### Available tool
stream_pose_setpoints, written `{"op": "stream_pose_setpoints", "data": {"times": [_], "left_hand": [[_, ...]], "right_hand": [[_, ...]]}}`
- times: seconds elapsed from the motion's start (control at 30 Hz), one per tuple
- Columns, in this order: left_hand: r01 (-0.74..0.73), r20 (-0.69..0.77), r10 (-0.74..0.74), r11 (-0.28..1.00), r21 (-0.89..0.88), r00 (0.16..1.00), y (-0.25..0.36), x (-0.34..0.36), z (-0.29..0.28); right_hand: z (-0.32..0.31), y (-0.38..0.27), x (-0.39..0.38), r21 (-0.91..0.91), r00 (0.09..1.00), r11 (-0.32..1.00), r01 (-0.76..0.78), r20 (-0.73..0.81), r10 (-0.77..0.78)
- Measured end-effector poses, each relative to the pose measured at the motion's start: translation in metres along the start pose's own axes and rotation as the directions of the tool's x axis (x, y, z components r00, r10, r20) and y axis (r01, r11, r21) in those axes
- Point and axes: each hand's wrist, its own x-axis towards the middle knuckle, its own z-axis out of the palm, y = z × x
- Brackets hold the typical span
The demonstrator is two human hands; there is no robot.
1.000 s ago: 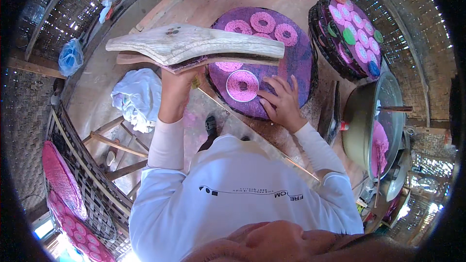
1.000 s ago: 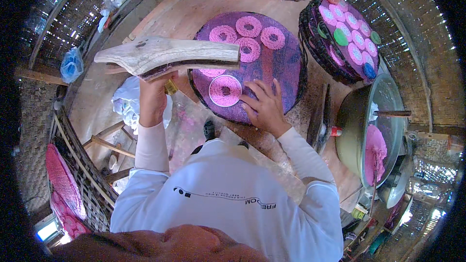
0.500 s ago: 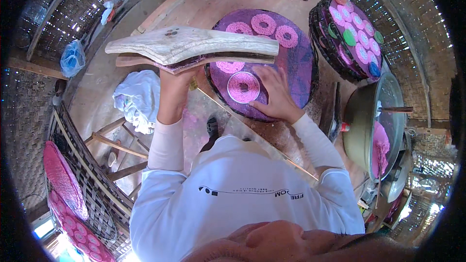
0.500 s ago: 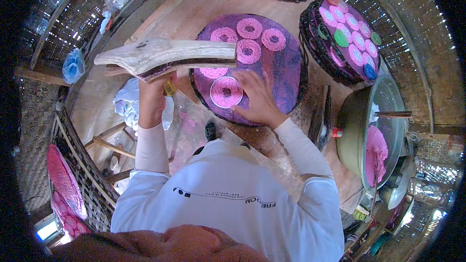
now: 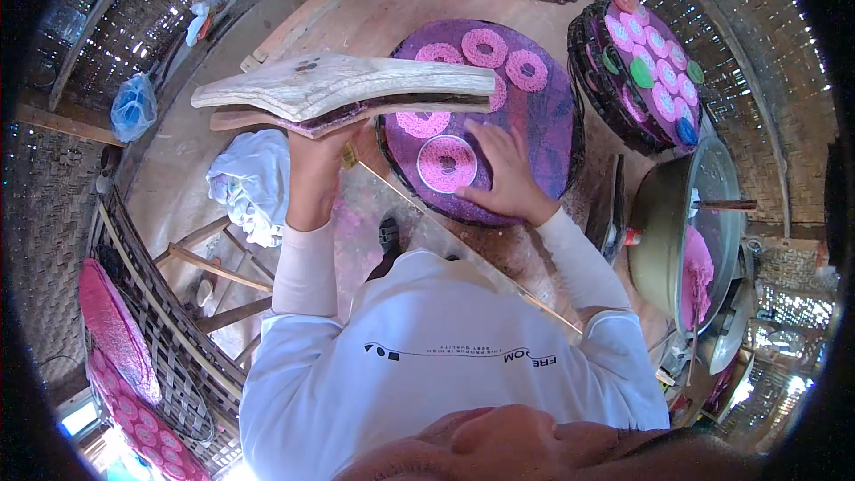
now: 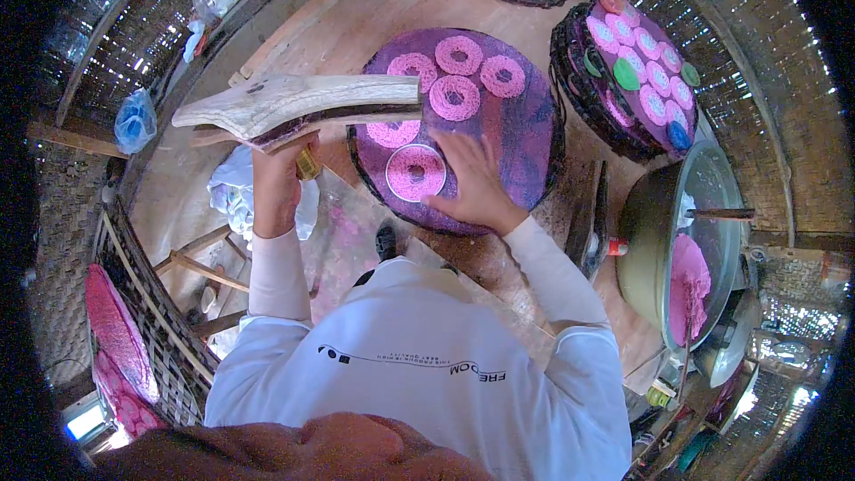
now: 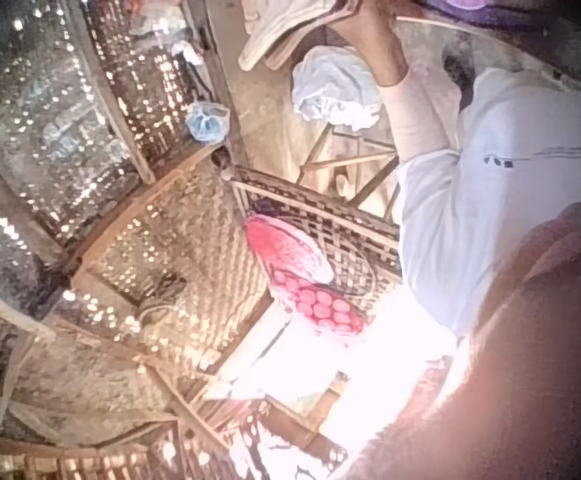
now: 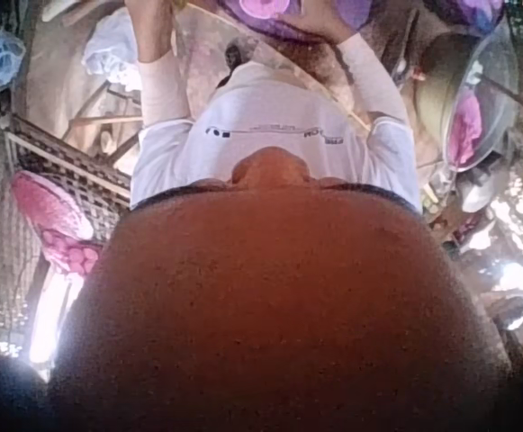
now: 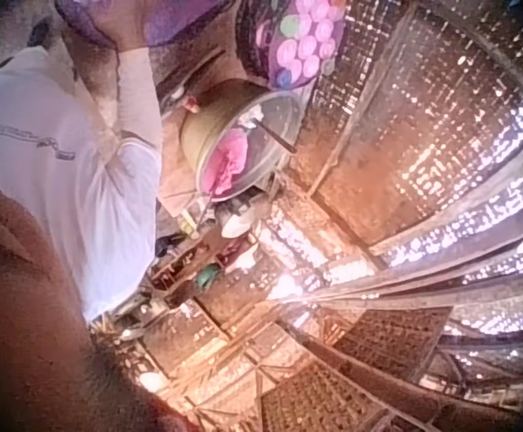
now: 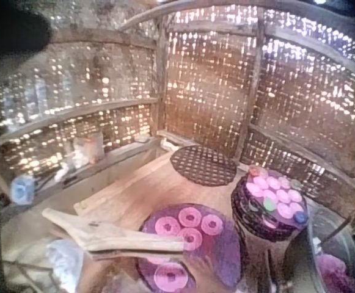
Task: The person scoops pink and white dough from a metal bowl and fills circular molds in a purple tray using a wooden spatula. They smooth the dough into the molds and stack the filled trays on a wooden table.
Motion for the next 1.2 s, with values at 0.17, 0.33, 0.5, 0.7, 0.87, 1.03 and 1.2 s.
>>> {"op": "stream_pose_setpoints", "data": {"times": [0.17, 0.33, 0.5, 0.7, 0.87, 1.03, 1.2], "left_hand": [[0.004, -0.016, -0.004, 1.000, 0.014, 1.000, 0.001, 0.001, 0.003], [0.038, 0.018, -0.038, 0.999, -0.008, 0.999, -0.009, 0.004, -0.005], [0.008, -0.017, -0.008, 1.000, 0.008, 1.000, 0.002, 0.001, 0.000], [0.042, -0.017, -0.042, 0.999, 0.011, 0.999, 0.000, 0.004, -0.001], [-0.087, 0.069, 0.079, 0.988, 0.125, 0.994, -0.009, 0.002, 0.002], [-0.561, 0.358, 0.433, 0.604, 0.565, 0.827, -0.039, 0.001, 0.005], [-0.713, 0.690, 0.360, 0.621, 0.325, 0.628, -0.013, 0.000, 0.047]], "right_hand": [[0.016, -0.003, -0.001, -0.059, 1.000, 0.998, -0.011, 0.014, 0.012], [0.013, -0.008, 0.001, -0.006, 0.999, 0.999, -0.052, 0.009, 0.052], [-0.010, 0.006, -0.004, 0.121, 0.971, 0.979, -0.166, -0.155, 0.184], [-0.005, 0.021, -0.014, -0.174, 0.920, 0.920, -0.350, -0.250, 0.303], [-0.003, 0.012, -0.009, -0.157, 0.898, 0.906, -0.394, -0.276, 0.343], [-0.068, -0.031, 0.005, 0.237, 0.794, 0.969, 0.065, -0.600, 0.094], [-0.130, -0.079, 0.009, 0.145, 0.887, 0.980, 0.136, -0.458, -0.055]]}}
